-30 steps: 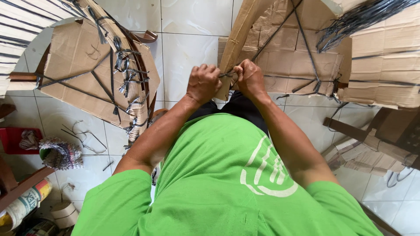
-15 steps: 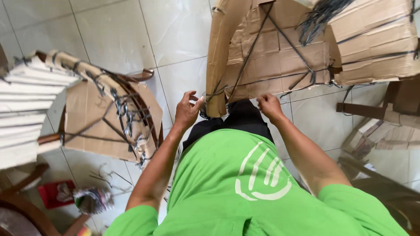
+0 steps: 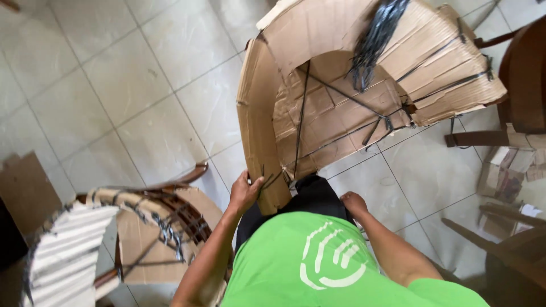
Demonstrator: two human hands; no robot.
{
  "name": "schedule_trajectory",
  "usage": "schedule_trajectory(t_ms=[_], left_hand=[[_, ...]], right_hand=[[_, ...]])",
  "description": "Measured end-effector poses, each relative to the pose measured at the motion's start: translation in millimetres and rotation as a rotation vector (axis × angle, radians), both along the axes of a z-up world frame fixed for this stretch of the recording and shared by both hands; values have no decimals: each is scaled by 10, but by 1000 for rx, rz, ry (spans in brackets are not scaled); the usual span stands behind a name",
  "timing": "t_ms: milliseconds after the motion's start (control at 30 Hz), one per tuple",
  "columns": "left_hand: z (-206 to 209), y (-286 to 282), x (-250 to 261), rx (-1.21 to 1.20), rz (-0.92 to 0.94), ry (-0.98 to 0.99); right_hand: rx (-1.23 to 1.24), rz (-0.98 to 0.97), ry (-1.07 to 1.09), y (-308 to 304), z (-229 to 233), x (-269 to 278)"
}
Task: Wrapping wooden chairs with cardboard and securing them with plastic ties for protection.
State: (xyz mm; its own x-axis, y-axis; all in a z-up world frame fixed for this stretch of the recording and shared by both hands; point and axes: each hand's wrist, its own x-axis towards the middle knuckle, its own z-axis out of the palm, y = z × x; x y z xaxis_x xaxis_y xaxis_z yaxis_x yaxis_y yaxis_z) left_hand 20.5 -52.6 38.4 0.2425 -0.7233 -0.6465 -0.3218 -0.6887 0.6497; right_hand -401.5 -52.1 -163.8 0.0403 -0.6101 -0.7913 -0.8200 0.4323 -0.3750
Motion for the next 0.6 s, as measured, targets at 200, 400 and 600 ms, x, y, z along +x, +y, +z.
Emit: schedule_trajectory(t_ms=[200, 400, 600], left_hand=[[-360, -8, 261, 96, -108, 107], [-325, -200, 507, 152, -381, 96], [105, -428, 488, 167, -553, 83]], right_hand=[[39, -119, 131, 276, 178, 172], [70, -375, 201, 1174, -253, 492], [46, -601, 247, 1955, -762, 578]])
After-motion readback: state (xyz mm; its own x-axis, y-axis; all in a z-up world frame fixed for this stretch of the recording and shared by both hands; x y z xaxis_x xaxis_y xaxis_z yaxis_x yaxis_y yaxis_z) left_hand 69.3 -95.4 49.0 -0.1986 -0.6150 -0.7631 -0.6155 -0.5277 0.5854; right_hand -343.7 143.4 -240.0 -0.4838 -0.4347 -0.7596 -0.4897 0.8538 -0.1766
